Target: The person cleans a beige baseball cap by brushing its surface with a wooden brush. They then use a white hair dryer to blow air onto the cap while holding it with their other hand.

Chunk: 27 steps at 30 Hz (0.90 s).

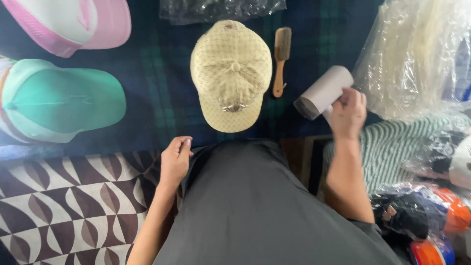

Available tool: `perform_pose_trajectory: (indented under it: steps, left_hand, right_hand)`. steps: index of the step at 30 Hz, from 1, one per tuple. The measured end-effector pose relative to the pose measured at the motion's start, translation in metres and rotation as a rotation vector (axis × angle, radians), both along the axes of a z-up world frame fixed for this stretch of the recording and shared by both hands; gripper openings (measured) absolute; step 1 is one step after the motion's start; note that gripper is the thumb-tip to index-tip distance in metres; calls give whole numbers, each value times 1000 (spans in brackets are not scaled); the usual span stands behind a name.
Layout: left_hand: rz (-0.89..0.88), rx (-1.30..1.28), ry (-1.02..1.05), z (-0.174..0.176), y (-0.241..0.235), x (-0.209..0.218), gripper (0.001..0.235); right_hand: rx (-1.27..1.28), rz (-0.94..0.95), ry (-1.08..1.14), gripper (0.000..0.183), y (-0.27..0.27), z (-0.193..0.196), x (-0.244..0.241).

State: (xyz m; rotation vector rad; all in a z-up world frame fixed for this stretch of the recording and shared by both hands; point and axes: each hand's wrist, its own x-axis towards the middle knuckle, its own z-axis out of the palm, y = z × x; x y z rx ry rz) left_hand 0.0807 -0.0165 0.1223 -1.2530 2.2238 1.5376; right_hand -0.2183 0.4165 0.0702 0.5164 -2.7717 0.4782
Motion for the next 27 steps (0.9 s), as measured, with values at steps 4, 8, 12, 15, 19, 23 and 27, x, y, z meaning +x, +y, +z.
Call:
perform_pose_trajectory:
  steps: [4, 8, 12, 15, 19, 23, 27]
  left_hand:
    - [-64, 2, -21, 3, -1, -6, 22]
    - [-162, 4, 25, 0, 17, -11, 21]
    - [-242, 40, 70, 11, 43, -24, 22]
    - [-450, 133, 145, 43, 70, -49, 31]
    - [-506, 181, 538, 91, 112, -82, 53]
    - [-381, 434, 829, 118, 122, -108, 26]
    - [-133, 238, 735, 139, 84, -75, 36]
  right_hand:
    - [359, -99, -605, 69, 45, -44, 2]
    - [400, -15, -669, 69, 39, -44, 7]
    - [-84, -30, -798, 64, 39, -56, 26]
    - [-379, -178, -867, 69, -31, 37, 72]
    - [-583, 337, -503, 73, -73, 91, 101]
    - [-579, 647, -420, 58, -142, 119, 110]
    - [-627, 1016, -292, 54, -222, 150, 125]
